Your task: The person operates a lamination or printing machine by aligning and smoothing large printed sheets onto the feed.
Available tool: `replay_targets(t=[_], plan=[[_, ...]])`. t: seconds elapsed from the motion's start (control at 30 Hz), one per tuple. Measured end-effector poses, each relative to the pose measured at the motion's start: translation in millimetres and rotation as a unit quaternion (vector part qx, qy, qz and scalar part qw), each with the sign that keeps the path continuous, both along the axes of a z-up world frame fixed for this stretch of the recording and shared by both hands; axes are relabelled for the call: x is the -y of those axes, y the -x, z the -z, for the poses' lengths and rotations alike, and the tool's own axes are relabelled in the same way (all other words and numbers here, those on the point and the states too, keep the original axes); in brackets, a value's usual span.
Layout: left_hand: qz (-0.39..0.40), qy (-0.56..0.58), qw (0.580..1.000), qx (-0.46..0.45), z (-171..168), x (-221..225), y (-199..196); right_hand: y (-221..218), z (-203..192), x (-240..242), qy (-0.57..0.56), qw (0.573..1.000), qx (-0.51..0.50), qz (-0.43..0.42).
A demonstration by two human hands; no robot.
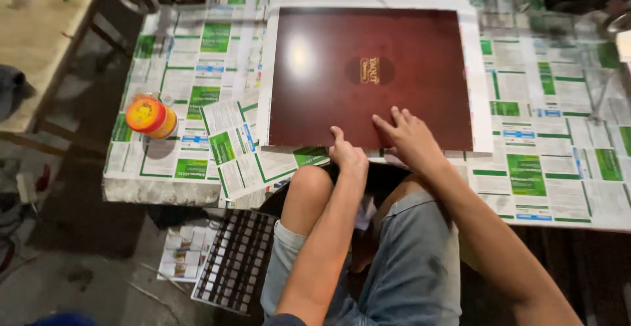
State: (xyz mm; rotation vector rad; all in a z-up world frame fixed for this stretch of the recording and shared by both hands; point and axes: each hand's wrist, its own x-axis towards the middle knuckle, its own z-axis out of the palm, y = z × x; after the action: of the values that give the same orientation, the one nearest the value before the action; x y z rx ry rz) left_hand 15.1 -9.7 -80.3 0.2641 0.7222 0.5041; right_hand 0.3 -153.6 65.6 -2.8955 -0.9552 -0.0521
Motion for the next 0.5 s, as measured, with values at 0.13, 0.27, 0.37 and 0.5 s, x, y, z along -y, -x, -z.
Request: replay_targets(t=[0.13,0.27,0.37,0.5], plan=[[0.119,0.020,0.991,0.053,5.8,-17.9,4.5,-8.3,8.6,2.5,0.024,0.999,-0.020,-0.013],[0.150,-0.031,0.988,0.016,0.7,-27.8,44.7,-13.1,16.2,0.3,0.009,0.998,-0.053,-0.014],[0.212,-0.075,0.971,-0.083,-54.3,-28.1,88.9,7.3,-9.0,-2.2,0.034,0.997,-0.064,0.028],[0.300,-0.424,0.853,-0.058,-113.9,-36.2,105.8,14.7,14.0,-8.9,-0.020,0.994,0.049,0.092]])
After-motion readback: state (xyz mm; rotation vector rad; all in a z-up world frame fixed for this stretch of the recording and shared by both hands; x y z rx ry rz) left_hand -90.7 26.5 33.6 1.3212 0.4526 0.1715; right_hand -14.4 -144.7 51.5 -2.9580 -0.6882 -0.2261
